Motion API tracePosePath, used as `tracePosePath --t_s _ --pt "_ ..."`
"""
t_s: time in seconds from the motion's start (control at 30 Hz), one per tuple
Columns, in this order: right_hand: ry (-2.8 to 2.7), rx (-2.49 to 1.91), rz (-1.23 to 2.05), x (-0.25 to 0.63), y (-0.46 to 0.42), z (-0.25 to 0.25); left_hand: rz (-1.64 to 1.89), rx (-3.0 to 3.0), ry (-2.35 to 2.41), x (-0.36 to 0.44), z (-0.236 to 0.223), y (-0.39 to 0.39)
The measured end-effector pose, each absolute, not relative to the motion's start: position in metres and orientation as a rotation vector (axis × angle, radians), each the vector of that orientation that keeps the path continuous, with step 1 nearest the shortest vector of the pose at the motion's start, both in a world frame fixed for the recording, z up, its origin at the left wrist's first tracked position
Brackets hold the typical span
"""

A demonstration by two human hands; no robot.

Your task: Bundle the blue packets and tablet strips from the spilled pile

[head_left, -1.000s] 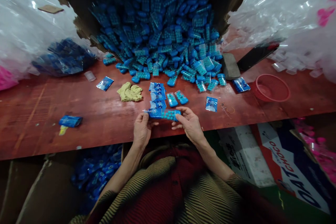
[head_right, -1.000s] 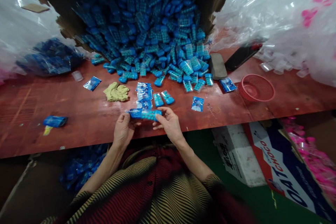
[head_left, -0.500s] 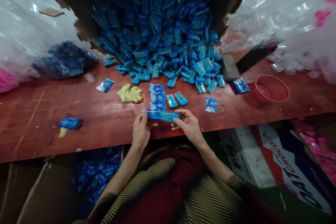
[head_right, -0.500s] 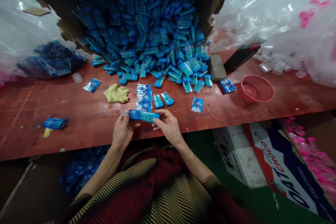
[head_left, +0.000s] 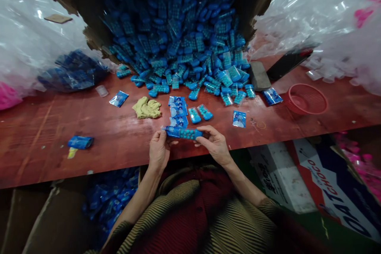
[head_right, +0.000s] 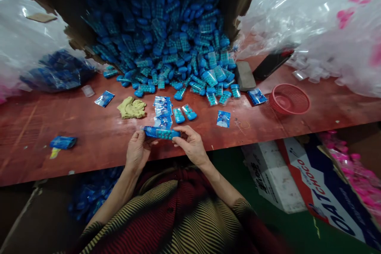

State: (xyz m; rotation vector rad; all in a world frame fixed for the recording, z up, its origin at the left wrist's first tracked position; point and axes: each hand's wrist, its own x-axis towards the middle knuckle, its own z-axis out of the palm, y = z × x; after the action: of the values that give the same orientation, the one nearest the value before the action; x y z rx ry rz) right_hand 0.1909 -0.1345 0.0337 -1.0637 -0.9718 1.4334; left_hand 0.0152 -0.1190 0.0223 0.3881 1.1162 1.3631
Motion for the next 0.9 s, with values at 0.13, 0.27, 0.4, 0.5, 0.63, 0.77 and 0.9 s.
tracePosePath --t_s 0.13,0.27,0.4,0.5,0.63,0.77,0.9 --pt "-0.988 -1.056 1.407 0.191 -0.134 0.033 1.353 0.393 1.133 0.017 0.025 -0.119" --pt "-0.923 -1.085 1.497 0.191 -0.131 0.034 1.386 0.437 1.177 0.018 0.026 -0.118" --pt "-0.835 -1.098 1.621 0.188 -0.128 0.031 1.401 0.446 1.211 0.021 0.027 -0.119" --pt "-0.916 -1.138 1.526 0.18 -0.13 0.026 1.36 0.389 1.151 0.024 0.028 -0.12" --pt "-1.299 -1.203 1.044 0.167 -0.136 0.021 1.256 0.283 1.053 0.029 0.031 -0.12" --pt "-1.398 -1.094 1.022 0.162 -0.136 0.021 1.141 0.25 0.997 0.025 0.033 -0.116" --pt "-1.175 -1.011 1.403 0.166 -0.127 0.016 0.987 0.287 0.91 0.016 0.032 -0.111"
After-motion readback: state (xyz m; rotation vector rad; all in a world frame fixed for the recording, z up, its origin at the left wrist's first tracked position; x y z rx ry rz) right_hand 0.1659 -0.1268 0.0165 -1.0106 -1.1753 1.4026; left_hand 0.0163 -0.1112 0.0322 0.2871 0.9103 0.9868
